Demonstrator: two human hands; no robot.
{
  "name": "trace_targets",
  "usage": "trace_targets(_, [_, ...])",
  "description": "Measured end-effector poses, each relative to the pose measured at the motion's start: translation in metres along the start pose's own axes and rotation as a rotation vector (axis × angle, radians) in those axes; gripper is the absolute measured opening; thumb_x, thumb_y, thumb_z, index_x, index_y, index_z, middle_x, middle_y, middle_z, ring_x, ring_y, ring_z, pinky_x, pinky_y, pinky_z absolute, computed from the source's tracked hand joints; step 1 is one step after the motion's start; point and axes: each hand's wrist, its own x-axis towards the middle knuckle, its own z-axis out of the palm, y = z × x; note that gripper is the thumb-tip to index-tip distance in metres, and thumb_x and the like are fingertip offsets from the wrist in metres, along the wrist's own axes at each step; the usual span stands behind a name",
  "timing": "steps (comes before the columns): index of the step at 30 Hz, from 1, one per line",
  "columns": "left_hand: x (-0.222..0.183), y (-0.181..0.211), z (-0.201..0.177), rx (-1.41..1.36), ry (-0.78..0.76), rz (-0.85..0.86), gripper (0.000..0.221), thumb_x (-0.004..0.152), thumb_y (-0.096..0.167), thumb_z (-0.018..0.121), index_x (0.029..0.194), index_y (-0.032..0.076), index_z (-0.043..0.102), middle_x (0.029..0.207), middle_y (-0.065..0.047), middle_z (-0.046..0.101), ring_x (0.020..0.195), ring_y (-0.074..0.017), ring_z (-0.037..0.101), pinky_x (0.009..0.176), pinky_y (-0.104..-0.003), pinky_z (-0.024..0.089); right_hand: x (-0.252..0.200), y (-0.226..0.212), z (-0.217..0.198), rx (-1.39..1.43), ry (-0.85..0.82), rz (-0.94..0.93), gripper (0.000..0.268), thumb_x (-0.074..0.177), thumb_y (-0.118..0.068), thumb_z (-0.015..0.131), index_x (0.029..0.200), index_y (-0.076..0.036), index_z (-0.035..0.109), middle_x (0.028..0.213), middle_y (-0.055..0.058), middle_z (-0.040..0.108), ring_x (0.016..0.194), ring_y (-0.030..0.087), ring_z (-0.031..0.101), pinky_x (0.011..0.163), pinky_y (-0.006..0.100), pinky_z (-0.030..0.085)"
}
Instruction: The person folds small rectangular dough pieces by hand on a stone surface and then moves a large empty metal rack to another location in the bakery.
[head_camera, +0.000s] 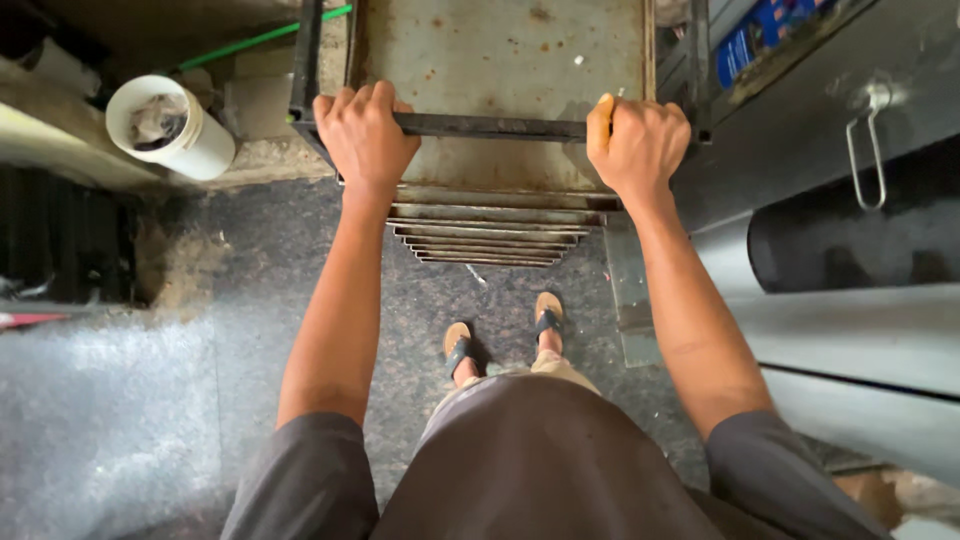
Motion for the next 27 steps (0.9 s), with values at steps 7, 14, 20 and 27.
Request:
trace_targets(7, [0.000, 0.000, -0.005, -0.034, 0.013, 0.030, 0.031, 0.064, 0.018, 0.089, 0.073, 0.018, 0.060, 0.075, -0.002, 0.066, 0.073, -0.0271, 0.060, 0.074, -0.042, 0.039, -0.001, 0.003, 0.005, 0.021, 0.066, -0.029, 0.037, 0.099, -0.020, 0.063, 0.063, -0.010, 0.062, 0.060, 0.011, 0.060, 0.052, 0.032, 0.057, 0.057, 0.045, 0.044])
trace_targets(14, [-0.003, -0.002, -0.006, -0.004, -0.049, 0.023, 0.025, 0.062, 0.016, 0.084, 0.074, 0.015, 0.062, 0.077, -0.005, 0.068, 0.074, -0.0284, 0.061, 0.076, -0.042, 0.040, -0.002, -0.003, -0.001, 0.044, -0.025, 0.065, 0.043, 0.100, -0.028, 0.063, 0.062, -0.010, 0.069, 0.056, 0.015, 0.062, 0.048, 0.037, 0.056, 0.055, 0.048, 0.047])
trace_targets(20, [-0.012, -0.013, -0.012, 0.038, -0.100, 0.013, 0.018, 0.065, 0.013, 0.080, 0.077, 0.016, 0.067, 0.080, -0.005, 0.070, 0.078, -0.0278, 0.064, 0.082, -0.041, 0.041, -0.010, -0.014, -0.012, 0.059, -0.196, 0.127, 0.051, 0.104, -0.036, 0.057, 0.064, -0.007, 0.071, 0.058, 0.019, 0.062, 0.051, 0.039, 0.062, 0.054, 0.049, 0.049])
trace_targets(27, [-0.029, -0.032, -0.034, -0.022, -0.115, 0.106, 0.020, 0.063, 0.013, 0.080, 0.078, 0.016, 0.067, 0.079, -0.005, 0.070, 0.079, -0.0283, 0.063, 0.082, -0.041, 0.040, -0.048, -0.070, -0.062, 0.057, -0.245, 0.213, 0.055, 0.106, -0.038, 0.056, 0.062, -0.008, 0.070, 0.056, 0.018, 0.061, 0.047, 0.038, 0.059, 0.050, 0.050, 0.047])
